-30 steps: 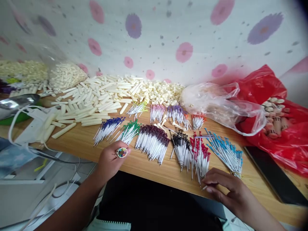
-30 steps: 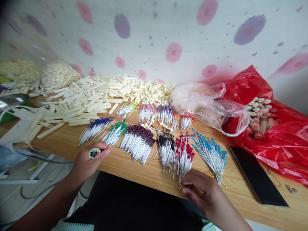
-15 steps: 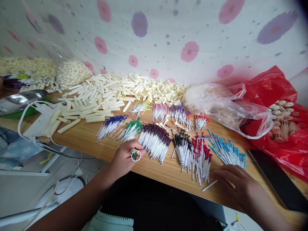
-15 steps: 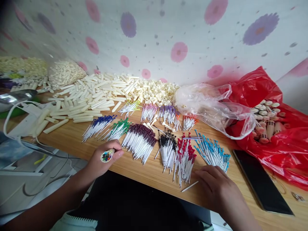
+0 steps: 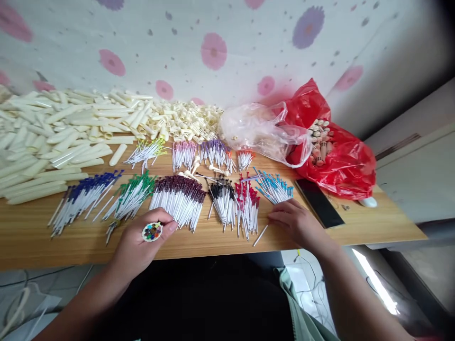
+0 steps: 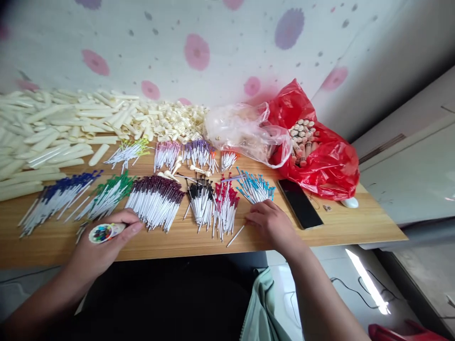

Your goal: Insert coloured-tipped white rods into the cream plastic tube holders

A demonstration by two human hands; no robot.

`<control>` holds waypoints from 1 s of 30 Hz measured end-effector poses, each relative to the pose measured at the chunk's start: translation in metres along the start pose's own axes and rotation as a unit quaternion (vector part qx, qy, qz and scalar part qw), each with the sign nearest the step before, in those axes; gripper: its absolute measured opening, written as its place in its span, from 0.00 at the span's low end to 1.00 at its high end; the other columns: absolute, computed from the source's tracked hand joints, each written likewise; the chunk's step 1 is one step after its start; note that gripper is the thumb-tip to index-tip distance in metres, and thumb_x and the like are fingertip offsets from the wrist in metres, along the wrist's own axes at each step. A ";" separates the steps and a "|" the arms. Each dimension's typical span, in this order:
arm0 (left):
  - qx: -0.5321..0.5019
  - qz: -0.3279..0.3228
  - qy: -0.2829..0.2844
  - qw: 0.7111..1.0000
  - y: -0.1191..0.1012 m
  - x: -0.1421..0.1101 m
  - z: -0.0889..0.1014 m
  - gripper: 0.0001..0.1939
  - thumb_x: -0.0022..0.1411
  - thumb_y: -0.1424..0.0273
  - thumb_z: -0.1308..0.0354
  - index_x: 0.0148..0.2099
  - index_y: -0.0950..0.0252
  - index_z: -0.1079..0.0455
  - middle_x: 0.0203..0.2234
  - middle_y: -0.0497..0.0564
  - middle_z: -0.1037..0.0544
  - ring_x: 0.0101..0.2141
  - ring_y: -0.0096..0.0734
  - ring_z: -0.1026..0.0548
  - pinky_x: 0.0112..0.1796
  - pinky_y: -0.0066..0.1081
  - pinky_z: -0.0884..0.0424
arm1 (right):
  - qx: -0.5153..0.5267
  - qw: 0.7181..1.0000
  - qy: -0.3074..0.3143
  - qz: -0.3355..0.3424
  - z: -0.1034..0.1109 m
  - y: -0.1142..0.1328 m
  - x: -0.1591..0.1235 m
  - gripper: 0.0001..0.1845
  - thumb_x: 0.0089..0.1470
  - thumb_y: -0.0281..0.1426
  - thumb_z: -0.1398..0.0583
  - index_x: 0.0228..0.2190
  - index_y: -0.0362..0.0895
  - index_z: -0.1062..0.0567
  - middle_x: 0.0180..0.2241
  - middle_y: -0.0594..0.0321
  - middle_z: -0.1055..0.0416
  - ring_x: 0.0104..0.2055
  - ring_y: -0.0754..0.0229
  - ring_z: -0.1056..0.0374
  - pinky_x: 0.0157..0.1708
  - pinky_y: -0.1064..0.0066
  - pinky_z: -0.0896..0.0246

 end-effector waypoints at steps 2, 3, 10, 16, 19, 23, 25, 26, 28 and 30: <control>-0.003 0.001 0.012 1.000 -0.003 0.002 -0.005 0.10 0.60 0.67 0.46 0.27 0.62 0.35 0.23 0.45 0.30 0.27 0.29 0.31 0.29 0.26 0.36 | -0.007 1.000 0.013 -0.006 -0.002 0.000 0.002 0.10 0.58 0.26 0.44 0.31 0.45 0.22 0.36 0.56 0.27 0.40 0.56 0.35 0.40 0.65 0.37; -0.009 -0.001 0.020 1.000 -0.005 0.002 -0.008 0.10 0.61 0.67 0.46 0.27 0.62 0.35 0.23 0.45 0.30 0.27 0.29 0.31 0.29 0.26 0.36 | -0.011 1.000 0.020 -0.007 -0.003 0.000 0.002 0.11 0.58 0.25 0.44 0.30 0.44 0.23 0.35 0.57 0.27 0.40 0.57 0.36 0.40 0.65 0.37; -0.085 0.007 0.102 0.991 -0.016 0.010 -0.032 0.10 0.62 0.65 0.47 0.31 0.63 0.31 0.22 0.46 0.28 0.24 0.27 0.32 0.26 0.25 0.35 | -0.030 0.998 0.057 0.020 0.014 0.011 0.013 0.10 0.61 0.24 0.48 0.30 0.42 0.29 0.34 0.56 0.29 0.39 0.57 0.38 0.40 0.65 0.41; -0.174 0.075 0.194 0.963 -0.033 0.026 -0.070 0.14 0.58 0.60 0.44 0.38 0.65 0.26 0.29 0.52 0.20 0.21 0.27 0.30 0.24 0.27 0.32 | 0.002 0.989 0.083 0.123 0.035 0.064 0.046 0.14 0.61 0.22 0.52 0.31 0.42 0.29 0.30 0.58 0.31 0.34 0.60 0.39 0.36 0.68 0.42; -0.192 0.079 0.215 0.954 -0.043 0.030 -0.085 0.11 0.55 0.62 0.41 0.33 0.65 0.25 0.26 0.51 0.21 0.26 0.31 0.27 0.27 0.29 0.31 | 0.041 0.982 0.066 0.175 0.032 0.088 0.065 0.12 0.61 0.22 0.51 0.34 0.41 0.28 0.33 0.57 0.29 0.36 0.59 0.37 0.37 0.68 0.40; -0.245 0.078 0.168 0.952 -0.046 0.029 -0.081 0.10 0.56 0.65 0.41 0.27 0.65 0.29 0.19 0.47 0.26 0.22 0.26 0.32 0.25 0.26 0.34 | 0.202 0.968 -0.036 0.142 0.031 0.093 0.082 0.08 0.59 0.26 0.44 0.40 0.42 0.27 0.37 0.57 0.27 0.40 0.60 0.33 0.40 0.68 0.37; -0.291 0.106 0.147 0.939 -0.041 0.026 -0.076 0.10 0.56 0.64 0.41 0.29 0.66 0.30 0.18 0.47 0.28 0.18 0.22 0.37 0.19 0.24 0.40 | 0.279 0.951 -0.090 0.100 0.029 0.087 0.085 0.13 0.56 0.28 0.41 0.45 0.43 0.28 0.38 0.57 0.26 0.40 0.60 0.31 0.40 0.68 0.35; -0.313 0.117 0.140 0.932 -0.039 0.024 -0.074 0.11 0.57 0.63 0.41 0.29 0.66 0.30 0.18 0.46 0.28 0.17 0.21 0.39 0.18 0.23 0.42 | 0.310 0.941 -0.109 0.082 0.027 0.085 0.085 0.15 0.56 0.28 0.40 0.46 0.43 0.29 0.37 0.57 0.25 0.39 0.61 0.30 0.39 0.68 0.34; -0.347 0.123 0.134 0.920 -0.037 0.021 -0.071 0.12 0.57 0.62 0.40 0.30 0.67 0.30 0.18 0.46 0.29 0.16 0.19 0.40 0.17 0.23 0.44 | 0.366 0.919 -0.134 0.061 0.022 0.084 0.086 0.14 0.56 0.29 0.40 0.45 0.44 0.27 0.35 0.59 0.24 0.36 0.62 0.29 0.37 0.69 0.33; -0.372 0.117 0.133 0.911 -0.037 0.019 -0.069 0.12 0.58 0.62 0.41 0.30 0.67 0.29 0.18 0.46 0.29 0.16 0.19 0.40 0.17 0.22 0.45 | 0.419 0.896 -0.138 0.048 0.016 0.086 0.087 0.11 0.56 0.29 0.41 0.42 0.45 0.25 0.33 0.60 0.24 0.35 0.63 0.28 0.36 0.69 0.32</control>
Point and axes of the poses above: each hand's wrist, its own x-axis towards the middle knuckle, its own z-axis out of the back of the hand, y = z × x, the point moved 7 cm from there along x, towards the middle knuckle
